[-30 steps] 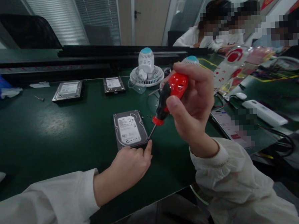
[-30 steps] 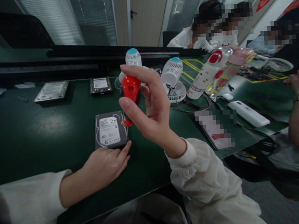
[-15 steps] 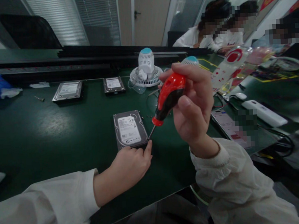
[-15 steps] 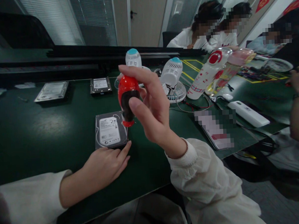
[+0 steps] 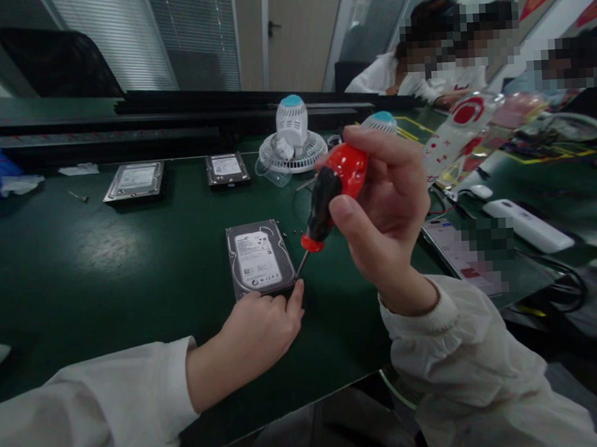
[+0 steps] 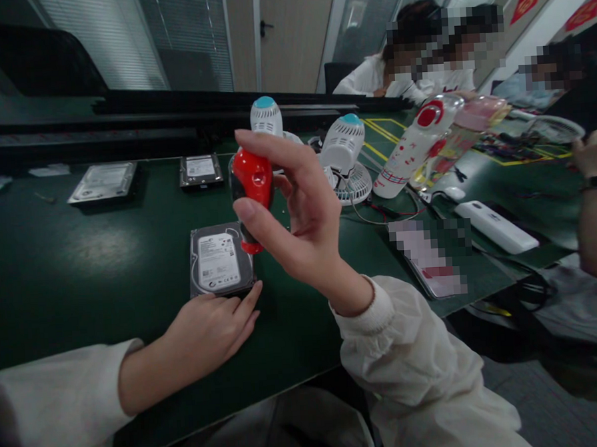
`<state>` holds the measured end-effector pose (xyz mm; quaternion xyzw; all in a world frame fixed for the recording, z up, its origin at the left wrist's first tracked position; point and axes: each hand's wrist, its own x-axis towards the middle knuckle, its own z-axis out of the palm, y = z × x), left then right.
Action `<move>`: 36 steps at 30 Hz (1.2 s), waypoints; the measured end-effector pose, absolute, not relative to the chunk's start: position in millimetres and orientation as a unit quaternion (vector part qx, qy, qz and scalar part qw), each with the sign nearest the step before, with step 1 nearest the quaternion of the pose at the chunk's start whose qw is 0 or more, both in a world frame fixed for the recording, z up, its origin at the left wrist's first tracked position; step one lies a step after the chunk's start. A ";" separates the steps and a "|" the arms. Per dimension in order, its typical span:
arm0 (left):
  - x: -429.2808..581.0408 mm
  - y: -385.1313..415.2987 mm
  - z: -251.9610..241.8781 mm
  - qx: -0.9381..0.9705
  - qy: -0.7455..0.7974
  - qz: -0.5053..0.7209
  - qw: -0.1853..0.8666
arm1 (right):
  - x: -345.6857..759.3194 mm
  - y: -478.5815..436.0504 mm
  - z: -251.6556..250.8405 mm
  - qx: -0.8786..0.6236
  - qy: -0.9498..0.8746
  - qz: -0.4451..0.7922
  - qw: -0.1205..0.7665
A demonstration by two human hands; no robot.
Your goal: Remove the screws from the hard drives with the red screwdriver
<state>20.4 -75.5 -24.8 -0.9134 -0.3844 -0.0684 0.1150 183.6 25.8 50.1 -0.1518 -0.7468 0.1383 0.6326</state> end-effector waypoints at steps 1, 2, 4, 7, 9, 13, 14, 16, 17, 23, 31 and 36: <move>20.4 -75.4 -24.8 -0.913 -0.385 -0.068 0.115 | 183.6 25.5 50.6 -0.134 -0.744 0.140 0.639; 20.5 -75.4 -24.9 -0.913 -0.384 -0.069 0.116 | 183.4 25.5 51.1 -0.119 -0.741 0.147 0.645; 20.3 -75.3 -25.4 -0.913 -0.384 -0.070 0.118 | 182.8 26.0 51.9 -0.109 -0.736 0.166 0.647; 20.1 -75.3 -25.8 -0.912 -0.385 -0.073 0.119 | 182.3 26.7 52.7 -0.114 -0.742 0.169 0.639; 20.2 -75.4 -25.6 -0.912 -0.385 -0.073 0.120 | 182.3 26.6 53.2 -0.105 -0.746 0.151 0.640; 20.7 -75.5 -24.7 -0.913 -0.385 -0.071 0.116 | 181.3 26.0 52.1 -0.117 -0.748 0.146 0.637; 20.8 -75.5 -24.6 -0.913 -0.386 -0.072 0.114 | 180.8 26.0 51.5 -0.117 -0.746 0.162 0.635; 20.6 -75.4 -24.7 -0.913 -0.386 -0.073 0.110 | 180.0 26.4 50.5 -0.104 -0.742 0.198 0.632; 20.5 -75.4 -24.9 -0.913 -0.387 -0.072 0.110 | 180.0 26.7 50.3 -0.097 -0.741 0.208 0.631; 19.4 -75.8 -25.3 -0.913 -0.385 -0.062 0.119 | 184.8 26.0 52.6 -0.112 -0.751 0.141 0.635; 20.5 -75.7 -23.6 -0.913 -0.388 -0.059 0.110 | 179.7 24.7 49.9 -0.103 -0.738 0.211 0.633; 19.8 -76.4 -22.4 -0.912 -0.389 -0.061 0.114 | 181.6 26.6 50.0 -0.110 -0.744 0.194 0.630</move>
